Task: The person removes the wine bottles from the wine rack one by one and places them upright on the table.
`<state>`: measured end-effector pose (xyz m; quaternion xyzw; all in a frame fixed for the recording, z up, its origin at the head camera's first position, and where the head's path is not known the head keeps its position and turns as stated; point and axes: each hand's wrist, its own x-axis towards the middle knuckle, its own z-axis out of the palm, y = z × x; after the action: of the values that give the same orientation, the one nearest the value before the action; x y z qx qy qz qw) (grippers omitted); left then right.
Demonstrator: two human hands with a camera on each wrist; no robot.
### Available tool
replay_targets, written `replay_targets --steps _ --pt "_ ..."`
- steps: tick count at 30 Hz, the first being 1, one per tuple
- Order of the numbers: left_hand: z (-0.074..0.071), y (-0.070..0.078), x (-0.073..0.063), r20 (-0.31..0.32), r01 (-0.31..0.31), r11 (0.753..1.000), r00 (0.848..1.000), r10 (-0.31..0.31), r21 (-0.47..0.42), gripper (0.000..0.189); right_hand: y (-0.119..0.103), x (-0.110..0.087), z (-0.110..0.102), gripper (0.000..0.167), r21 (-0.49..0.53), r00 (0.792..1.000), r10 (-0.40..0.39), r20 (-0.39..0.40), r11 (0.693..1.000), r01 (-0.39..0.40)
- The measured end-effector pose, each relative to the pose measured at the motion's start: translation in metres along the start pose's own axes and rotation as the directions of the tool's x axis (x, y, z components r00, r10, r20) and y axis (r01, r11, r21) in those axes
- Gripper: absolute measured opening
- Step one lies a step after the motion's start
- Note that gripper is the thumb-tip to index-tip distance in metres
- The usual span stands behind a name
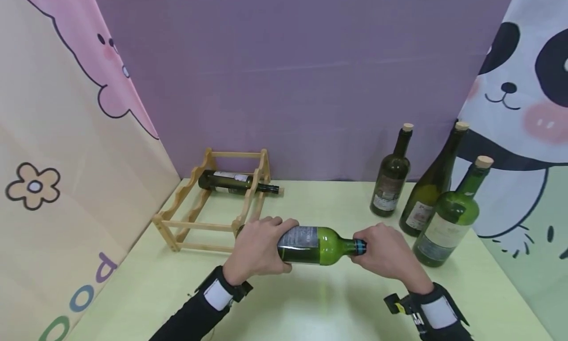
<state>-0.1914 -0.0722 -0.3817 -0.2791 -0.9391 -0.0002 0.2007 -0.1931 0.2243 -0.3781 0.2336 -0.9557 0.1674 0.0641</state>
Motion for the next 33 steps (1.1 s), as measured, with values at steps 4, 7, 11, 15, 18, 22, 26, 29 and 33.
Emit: replay_targets --steps 4,7,11,15,18,22,26,29,33 --pt "0.004 -0.001 -0.002 -0.033 0.006 1.000 0.999 -0.006 -0.017 0.089 -0.001 0.002 -0.003 0.027 -0.007 1.000 -0.013 0.015 1.000 0.013" --pt "0.005 -0.001 -0.003 -0.051 0.007 1.000 0.999 -0.009 -0.024 0.090 -0.002 0.002 -0.006 0.020 0.000 1.000 -0.017 0.015 1.000 0.017" --pt "0.007 -0.002 -0.004 -0.065 0.014 0.999 0.998 -0.015 -0.029 0.090 -0.004 0.000 -0.009 0.033 0.036 0.998 -0.051 -0.037 0.998 0.052" --pt "0.009 -0.003 -0.004 -0.067 0.028 0.998 0.997 -0.031 -0.050 0.090 -0.006 -0.001 -0.012 0.049 0.071 0.981 -0.119 -0.152 0.989 0.130" --pt "0.010 -0.004 -0.005 -0.059 0.037 0.994 0.997 -0.043 -0.100 0.091 -0.009 -0.001 -0.016 0.061 0.082 0.956 -0.157 -0.247 0.980 0.182" --pt "0.012 -0.005 -0.007 -0.029 0.063 0.974 0.997 -0.071 -0.218 0.091 -0.015 0.002 -0.022 0.078 0.087 0.914 -0.189 -0.359 0.968 0.234" --pt "0.015 -0.006 -0.009 -0.009 0.086 0.948 0.996 -0.093 -0.305 0.091 -0.021 0.004 -0.028 0.095 0.098 0.876 -0.204 -0.437 0.957 0.272" --pt "0.018 -0.006 -0.009 -0.007 0.092 0.925 0.995 -0.102 -0.369 0.088 -0.022 0.006 -0.031 0.106 0.123 0.846 -0.214 -0.489 0.943 0.310" --pt "0.024 -0.008 -0.011 -0.004 0.098 0.859 0.993 -0.116 -0.503 0.082 -0.023 0.010 -0.034 0.115 0.177 0.809 -0.218 -0.546 0.914 0.365"
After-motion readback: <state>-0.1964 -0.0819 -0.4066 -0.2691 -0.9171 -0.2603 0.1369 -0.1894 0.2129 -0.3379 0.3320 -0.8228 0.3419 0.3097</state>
